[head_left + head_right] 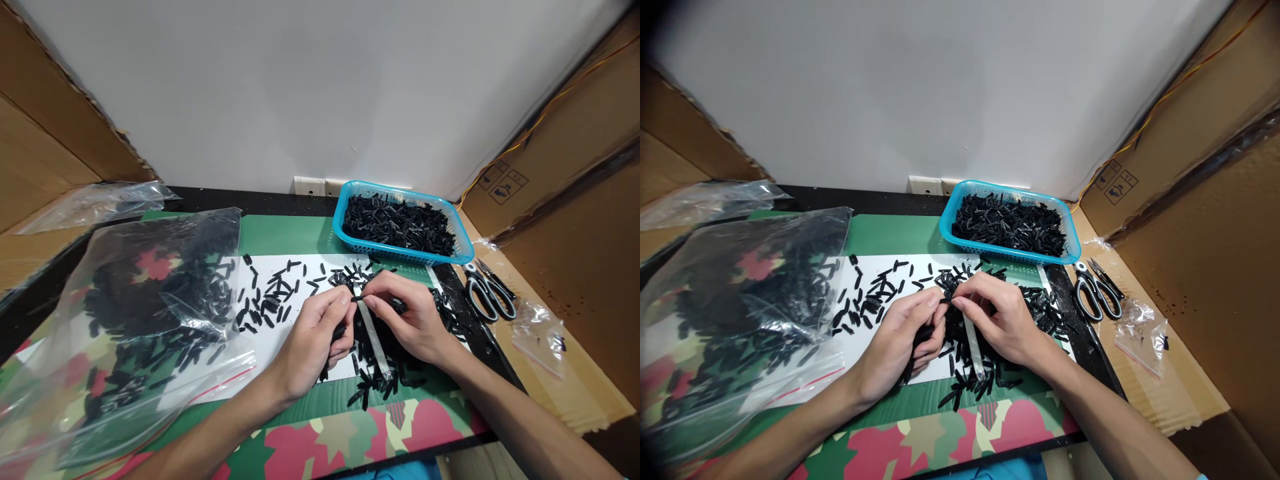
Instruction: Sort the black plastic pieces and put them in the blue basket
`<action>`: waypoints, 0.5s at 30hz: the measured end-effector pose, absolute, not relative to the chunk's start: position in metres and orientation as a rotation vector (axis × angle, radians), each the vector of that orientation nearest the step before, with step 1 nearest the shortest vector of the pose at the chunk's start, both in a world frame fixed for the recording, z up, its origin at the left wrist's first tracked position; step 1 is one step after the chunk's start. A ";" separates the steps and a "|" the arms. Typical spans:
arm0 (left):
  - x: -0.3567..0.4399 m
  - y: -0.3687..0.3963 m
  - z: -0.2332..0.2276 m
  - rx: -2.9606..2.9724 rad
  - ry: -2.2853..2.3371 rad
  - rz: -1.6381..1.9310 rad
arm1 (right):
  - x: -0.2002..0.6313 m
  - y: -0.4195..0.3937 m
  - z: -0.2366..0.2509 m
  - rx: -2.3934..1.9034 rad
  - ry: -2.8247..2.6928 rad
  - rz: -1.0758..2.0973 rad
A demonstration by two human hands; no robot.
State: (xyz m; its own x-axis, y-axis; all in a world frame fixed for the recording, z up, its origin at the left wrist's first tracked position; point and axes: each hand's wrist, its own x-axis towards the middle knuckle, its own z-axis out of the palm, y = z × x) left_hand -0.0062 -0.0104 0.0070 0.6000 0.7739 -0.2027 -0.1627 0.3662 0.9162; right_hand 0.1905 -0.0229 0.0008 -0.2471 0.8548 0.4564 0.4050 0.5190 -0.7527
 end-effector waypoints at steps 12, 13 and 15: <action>-0.006 -0.011 0.007 1.021 0.741 0.678 | 0.190 -0.022 0.000 -0.999 -1.801 0.564; -0.006 -0.011 0.007 1.018 0.742 0.680 | 0.190 -0.022 0.000 -0.999 -1.805 0.555; -0.006 -0.011 0.006 1.011 0.740 0.686 | 0.189 -0.022 -0.001 -1.000 -1.821 0.535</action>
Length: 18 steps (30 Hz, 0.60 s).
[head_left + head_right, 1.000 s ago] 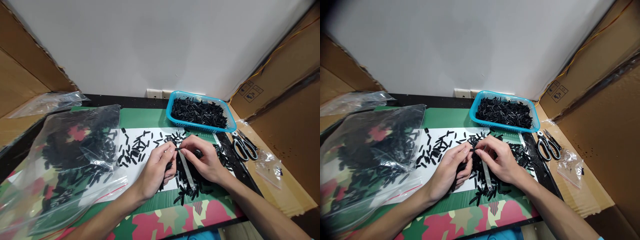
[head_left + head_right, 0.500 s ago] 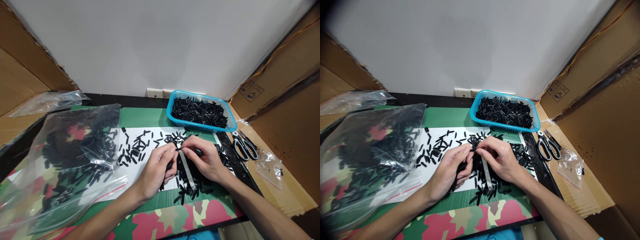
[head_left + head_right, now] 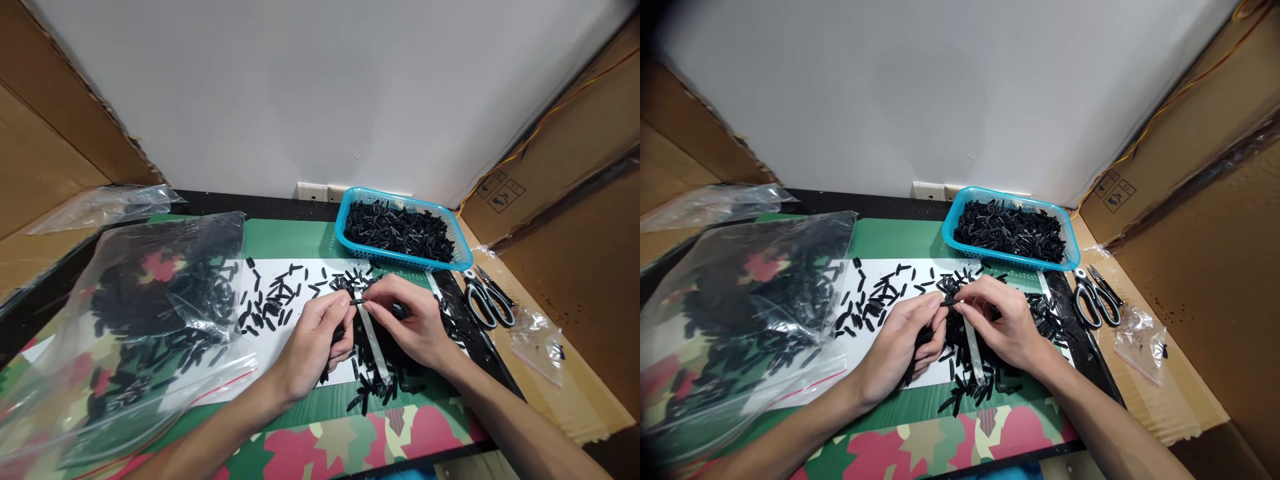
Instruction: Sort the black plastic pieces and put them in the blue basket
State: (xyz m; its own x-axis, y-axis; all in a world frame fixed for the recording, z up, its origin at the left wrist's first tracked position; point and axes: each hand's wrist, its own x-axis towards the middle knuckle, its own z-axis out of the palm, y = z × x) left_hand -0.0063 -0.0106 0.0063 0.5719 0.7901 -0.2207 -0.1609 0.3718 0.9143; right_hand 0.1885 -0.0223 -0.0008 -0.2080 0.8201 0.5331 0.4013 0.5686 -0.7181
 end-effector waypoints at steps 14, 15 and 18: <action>-0.007 -0.006 0.003 0.909 0.757 0.648 | 0.252 0.010 0.001 -1.584 -1.482 -0.377; -0.007 -0.006 0.003 0.905 0.766 0.646 | 0.255 0.012 0.002 -1.606 -1.431 -0.307; -0.007 -0.006 0.003 0.914 0.789 0.623 | 0.250 0.010 0.005 -1.482 -1.452 -0.103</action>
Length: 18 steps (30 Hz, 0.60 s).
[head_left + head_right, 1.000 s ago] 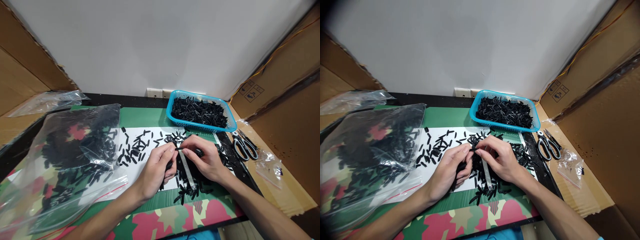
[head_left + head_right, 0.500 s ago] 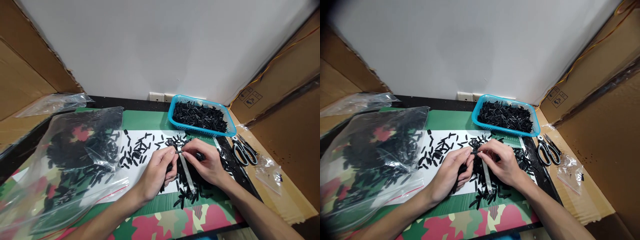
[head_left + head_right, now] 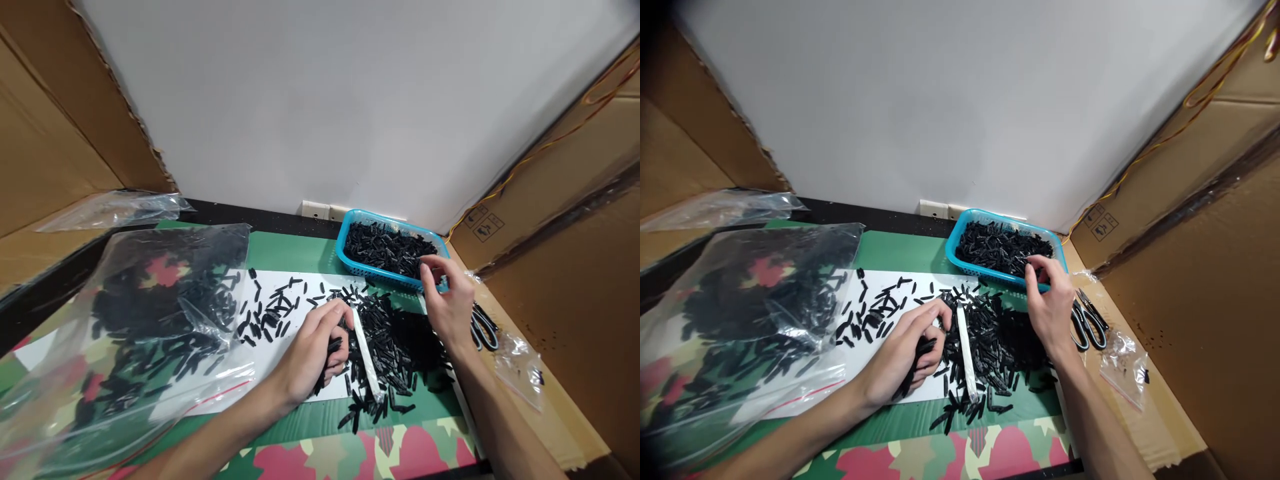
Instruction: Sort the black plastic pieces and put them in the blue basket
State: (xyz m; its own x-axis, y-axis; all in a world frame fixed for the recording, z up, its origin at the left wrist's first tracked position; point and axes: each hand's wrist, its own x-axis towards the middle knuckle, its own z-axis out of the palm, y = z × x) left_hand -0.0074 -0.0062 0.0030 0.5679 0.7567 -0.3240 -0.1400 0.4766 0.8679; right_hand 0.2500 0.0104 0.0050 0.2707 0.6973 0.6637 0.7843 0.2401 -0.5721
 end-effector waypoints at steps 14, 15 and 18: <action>-0.002 -0.013 0.010 0.906 0.766 0.642 | 0.176 -0.025 -0.002 -0.986 -1.900 0.851; -0.002 -0.013 0.010 0.912 0.759 0.640 | 0.177 -0.024 -0.002 -0.994 -1.896 0.888; -0.001 -0.013 0.008 0.917 0.763 0.650 | 0.178 -0.023 -0.001 -1.003 -1.880 1.004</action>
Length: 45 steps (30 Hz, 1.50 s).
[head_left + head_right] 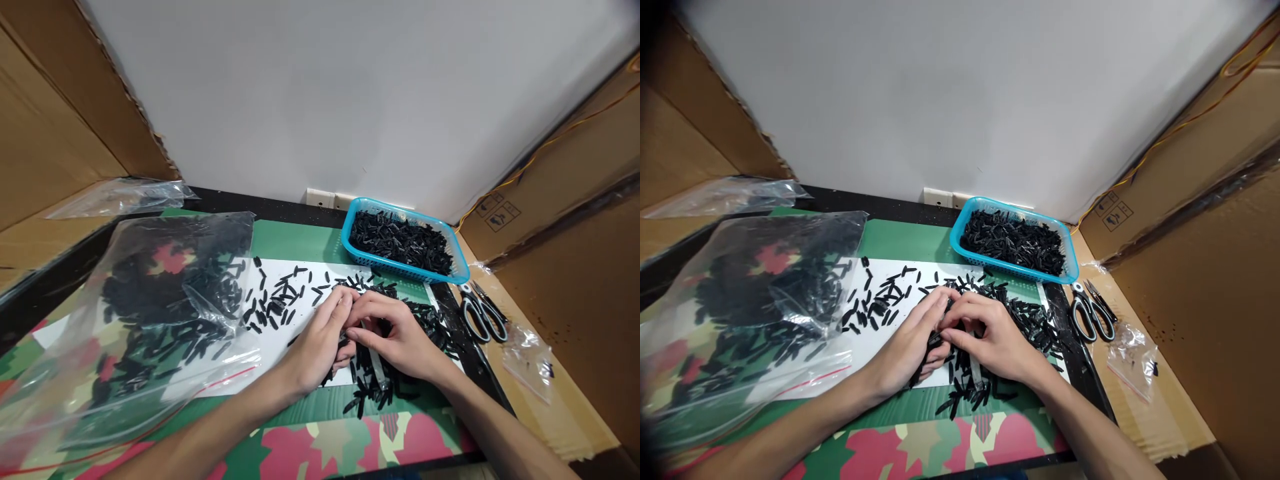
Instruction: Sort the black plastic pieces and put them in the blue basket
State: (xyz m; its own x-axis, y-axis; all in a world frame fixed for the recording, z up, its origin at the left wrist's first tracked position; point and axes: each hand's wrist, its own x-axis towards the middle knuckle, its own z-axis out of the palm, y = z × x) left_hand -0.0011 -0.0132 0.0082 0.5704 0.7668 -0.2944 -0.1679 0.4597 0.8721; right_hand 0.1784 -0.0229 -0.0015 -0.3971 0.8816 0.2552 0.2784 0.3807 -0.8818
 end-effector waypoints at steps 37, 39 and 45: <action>-0.005 -0.008 0.008 1.041 0.755 0.671 | 0.192 -0.018 0.004 -1.097 -1.652 0.919; -0.005 -0.009 0.007 1.063 0.748 0.675 | 0.191 -0.019 0.004 -1.098 -1.664 0.899; -0.007 -0.009 0.002 1.139 0.799 0.739 | 0.197 -0.017 0.001 -1.156 -1.861 0.639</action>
State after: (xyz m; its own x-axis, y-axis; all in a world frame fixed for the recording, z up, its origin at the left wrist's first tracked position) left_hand -0.0068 -0.0091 0.0019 0.5206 0.8374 -0.1664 -0.1007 0.2537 0.9620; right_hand 0.1970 -0.0166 0.0013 -0.2283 0.8950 0.3834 0.4707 0.4461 -0.7612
